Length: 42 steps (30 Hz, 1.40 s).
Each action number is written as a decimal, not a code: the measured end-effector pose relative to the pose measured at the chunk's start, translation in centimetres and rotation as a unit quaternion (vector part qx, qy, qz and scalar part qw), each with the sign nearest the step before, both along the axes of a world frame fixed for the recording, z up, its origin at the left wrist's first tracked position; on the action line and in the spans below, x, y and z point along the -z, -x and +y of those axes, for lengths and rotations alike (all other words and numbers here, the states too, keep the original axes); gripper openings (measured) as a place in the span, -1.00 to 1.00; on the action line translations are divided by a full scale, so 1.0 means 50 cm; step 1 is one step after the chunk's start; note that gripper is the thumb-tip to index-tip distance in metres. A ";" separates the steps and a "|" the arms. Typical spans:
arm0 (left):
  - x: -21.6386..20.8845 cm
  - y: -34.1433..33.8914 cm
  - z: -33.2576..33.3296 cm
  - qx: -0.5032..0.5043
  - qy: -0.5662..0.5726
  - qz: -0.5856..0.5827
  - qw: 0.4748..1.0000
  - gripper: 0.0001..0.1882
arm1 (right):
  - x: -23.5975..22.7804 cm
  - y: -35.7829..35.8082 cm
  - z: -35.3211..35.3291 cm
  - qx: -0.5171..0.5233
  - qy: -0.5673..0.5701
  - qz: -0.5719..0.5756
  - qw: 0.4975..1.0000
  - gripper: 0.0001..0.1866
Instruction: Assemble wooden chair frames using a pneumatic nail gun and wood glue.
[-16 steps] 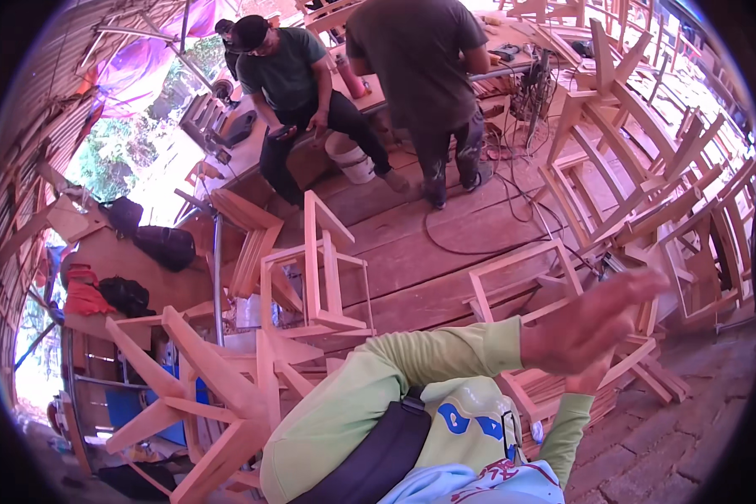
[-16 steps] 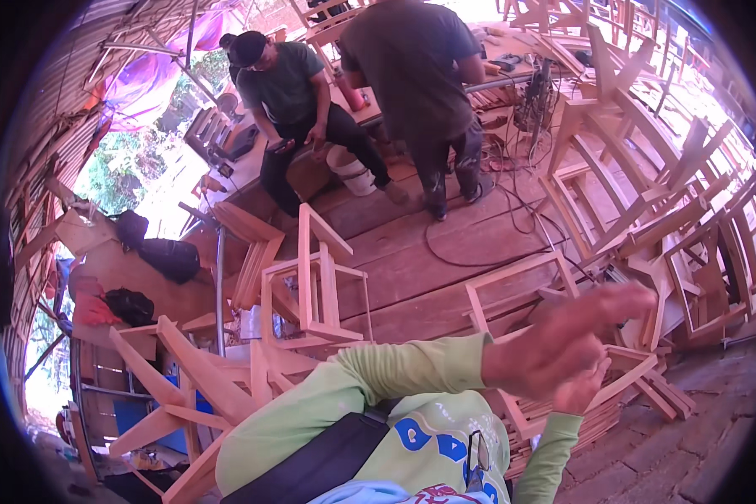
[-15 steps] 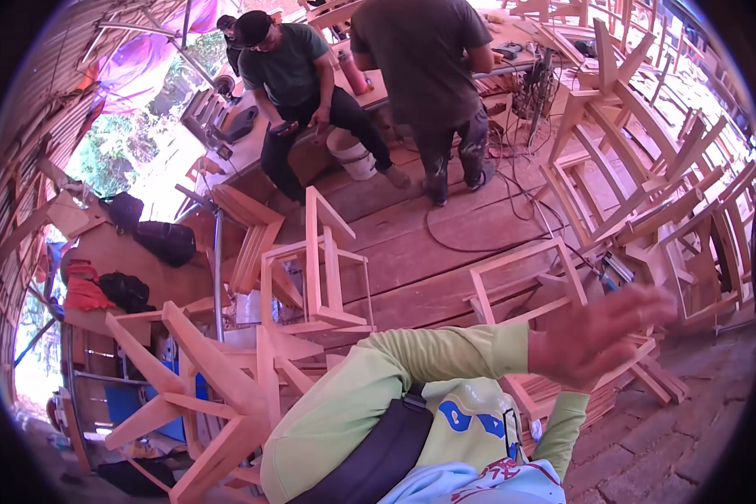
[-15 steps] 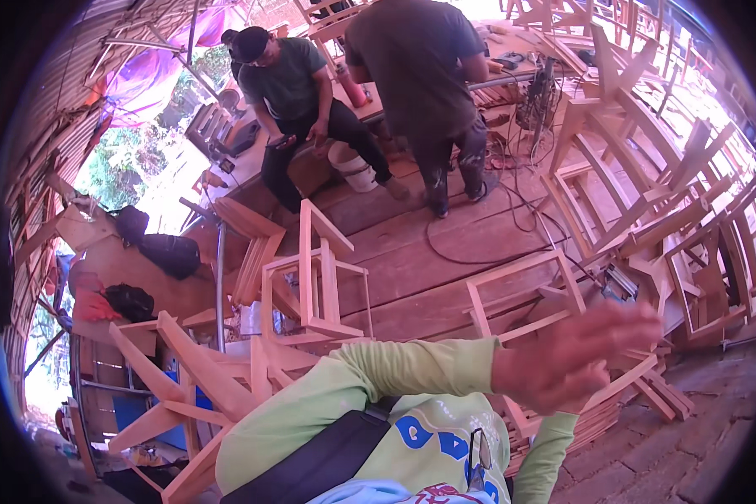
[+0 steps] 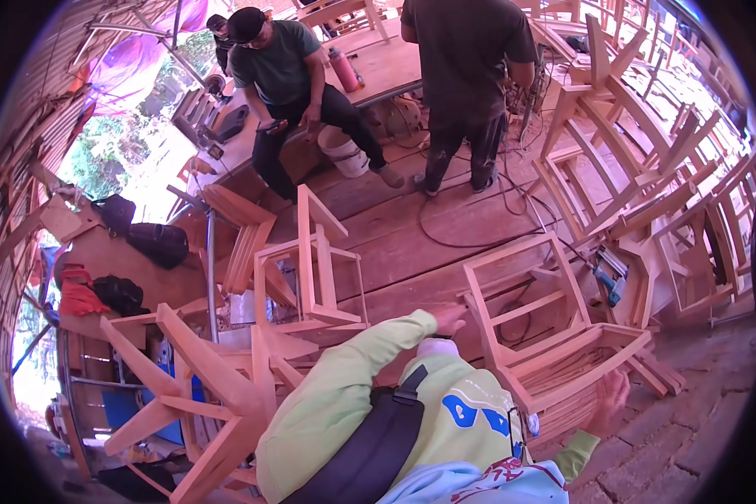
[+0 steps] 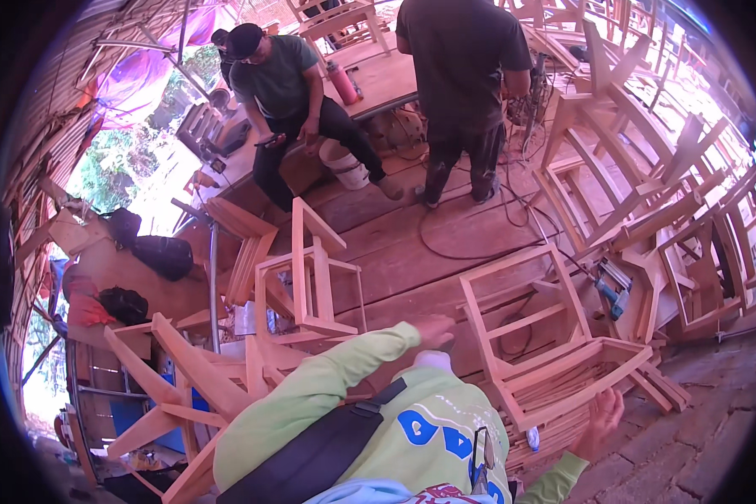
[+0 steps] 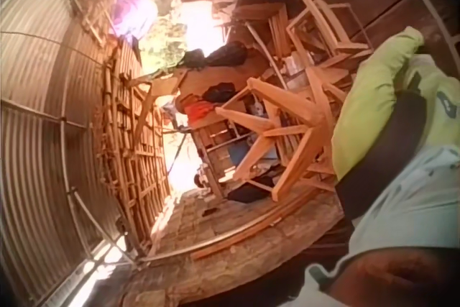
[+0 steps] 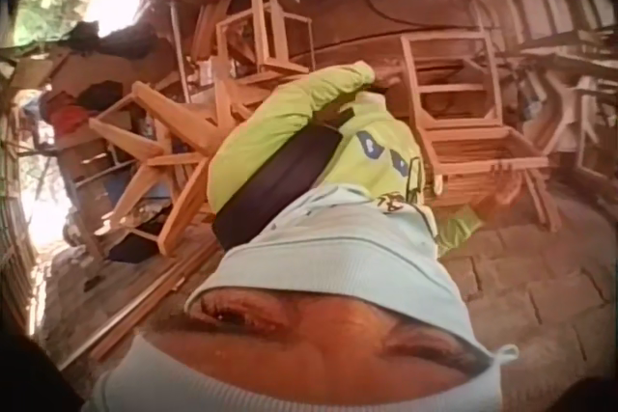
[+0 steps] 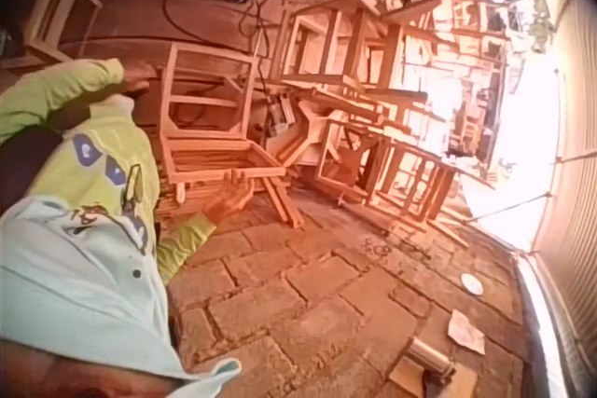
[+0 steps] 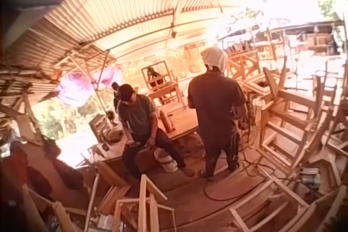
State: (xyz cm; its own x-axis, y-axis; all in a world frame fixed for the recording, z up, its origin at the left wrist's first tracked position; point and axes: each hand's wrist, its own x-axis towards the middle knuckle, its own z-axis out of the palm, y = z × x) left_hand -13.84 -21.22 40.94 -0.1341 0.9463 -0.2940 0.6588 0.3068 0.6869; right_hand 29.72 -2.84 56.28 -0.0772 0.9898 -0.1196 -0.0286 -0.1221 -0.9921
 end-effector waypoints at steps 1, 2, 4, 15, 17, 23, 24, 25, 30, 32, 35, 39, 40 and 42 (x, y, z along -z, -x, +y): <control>0.039 0.021 -0.031 0.014 0.029 -0.002 0.999 -0.57 | 0.075 -0.045 0.016 0.032 -0.024 -0.134 0.990 -0.43; 0.047 0.033 -0.062 -0.031 0.070 -0.007 0.997 -0.57 | 0.099 -0.048 0.007 0.031 -0.021 -0.133 0.990 -0.43; 0.050 0.035 -0.097 -0.098 0.058 -0.028 0.993 -0.59 | 0.124 -0.042 -0.016 -0.004 -0.040 -0.374 0.927 -0.54; -0.179 0.033 0.039 -0.234 -0.177 -0.155 0.943 -0.81 | 0.104 0.076 -0.009 -0.073 -0.083 -0.274 0.955 -0.78; -0.236 0.039 0.060 -0.221 -0.214 -0.147 0.940 -0.81 | 0.106 0.071 0.005 -0.069 -0.111 -0.274 0.953 -0.77; -0.287 0.018 0.100 -0.168 -0.247 -0.186 0.936 -0.82 | 0.177 0.035 0.022 -0.015 -0.015 -0.144 0.989 -0.74; -0.284 0.007 0.103 -0.149 -0.243 -0.185 0.940 -0.82 | 0.169 0.043 0.009 0.000 0.044 -0.054 0.998 -0.72; -0.279 -0.010 0.110 -0.137 -0.228 -0.190 0.945 -0.81 | 0.162 0.053 0.001 -0.015 0.031 -0.056 0.998 -0.68; -0.300 -0.055 0.123 -0.020 -0.221 -0.077 0.972 -0.80 | 0.175 0.052 0.014 -0.083 -0.022 -0.216 0.973 -0.61; -0.285 -0.060 0.112 0.011 -0.188 -0.050 0.981 -0.81 | 0.134 0.087 0.003 -0.027 -0.069 -0.519 0.852 -0.47; -0.279 -0.061 0.092 0.029 -0.160 -0.051 0.985 -0.81 | 0.294 -0.015 0.017 0.150 -0.279 -0.556 0.768 -0.31; -0.293 -0.065 0.067 0.036 -0.119 -0.073 0.990 -0.81 | 0.427 -0.111 -0.020 0.195 -0.074 -0.493 0.845 -0.20; -0.288 -0.063 0.060 0.031 -0.123 -0.066 0.990 -0.81 | 0.418 -0.098 -0.035 0.148 0.064 -0.364 0.917 -0.14; -0.278 -0.053 0.042 0.023 -0.119 -0.062 0.991 -0.81 | 0.356 -0.021 -0.078 0.058 0.190 -0.172 0.965 -0.05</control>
State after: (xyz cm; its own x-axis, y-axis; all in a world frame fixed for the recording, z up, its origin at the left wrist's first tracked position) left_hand -11.21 -19.10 54.85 -0.0669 0.9950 -0.0737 0.5735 0.0987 0.8132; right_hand 30.76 -6.73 38.49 0.1401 0.8694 -0.4739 0.2600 -0.4941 -0.8296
